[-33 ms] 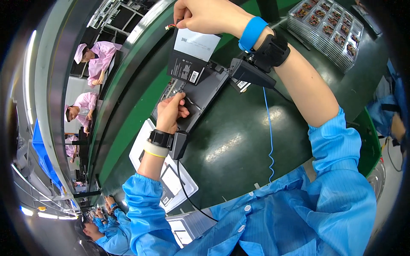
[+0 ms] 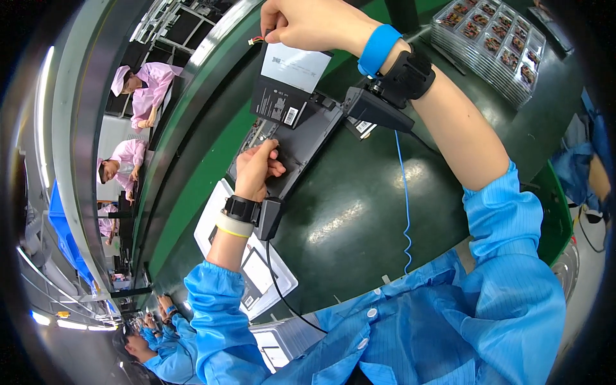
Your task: Assembling internal components and battery into an electronic device on an assembly line.
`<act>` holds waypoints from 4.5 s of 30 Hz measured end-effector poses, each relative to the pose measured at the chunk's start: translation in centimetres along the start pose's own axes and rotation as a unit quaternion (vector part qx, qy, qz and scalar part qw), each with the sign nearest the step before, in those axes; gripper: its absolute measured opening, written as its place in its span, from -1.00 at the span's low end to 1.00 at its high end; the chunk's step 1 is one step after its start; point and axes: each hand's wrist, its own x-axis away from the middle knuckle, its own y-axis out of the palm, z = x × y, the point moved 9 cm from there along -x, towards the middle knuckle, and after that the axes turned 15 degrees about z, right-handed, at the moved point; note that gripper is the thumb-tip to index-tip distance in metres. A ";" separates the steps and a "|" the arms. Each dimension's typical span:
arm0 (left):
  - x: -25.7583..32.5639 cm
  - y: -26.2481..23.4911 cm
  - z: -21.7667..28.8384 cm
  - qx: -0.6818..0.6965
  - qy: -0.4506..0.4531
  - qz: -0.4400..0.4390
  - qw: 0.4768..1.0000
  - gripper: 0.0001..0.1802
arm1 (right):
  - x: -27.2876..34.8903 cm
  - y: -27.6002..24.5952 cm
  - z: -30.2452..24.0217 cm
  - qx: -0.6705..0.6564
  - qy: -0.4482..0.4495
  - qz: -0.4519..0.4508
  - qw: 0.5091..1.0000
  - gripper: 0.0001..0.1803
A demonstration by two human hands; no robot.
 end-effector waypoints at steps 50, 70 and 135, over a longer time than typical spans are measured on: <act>7.3 -6.9 1.4 -0.268 0.443 0.013 0.855 0.34 | 7.9 10.3 8.0 -0.069 0.132 -0.218 0.965 -0.80; 5.9 -6.4 -0.3 -0.234 0.449 0.002 0.862 0.23 | 9.2 9.4 5.0 -0.013 -0.087 -0.187 0.978 -0.60; 8.9 -0.9 1.2 -0.400 0.505 -0.056 0.763 -0.08 | 16.1 12.0 -0.4 0.141 -0.251 -0.313 0.905 -0.07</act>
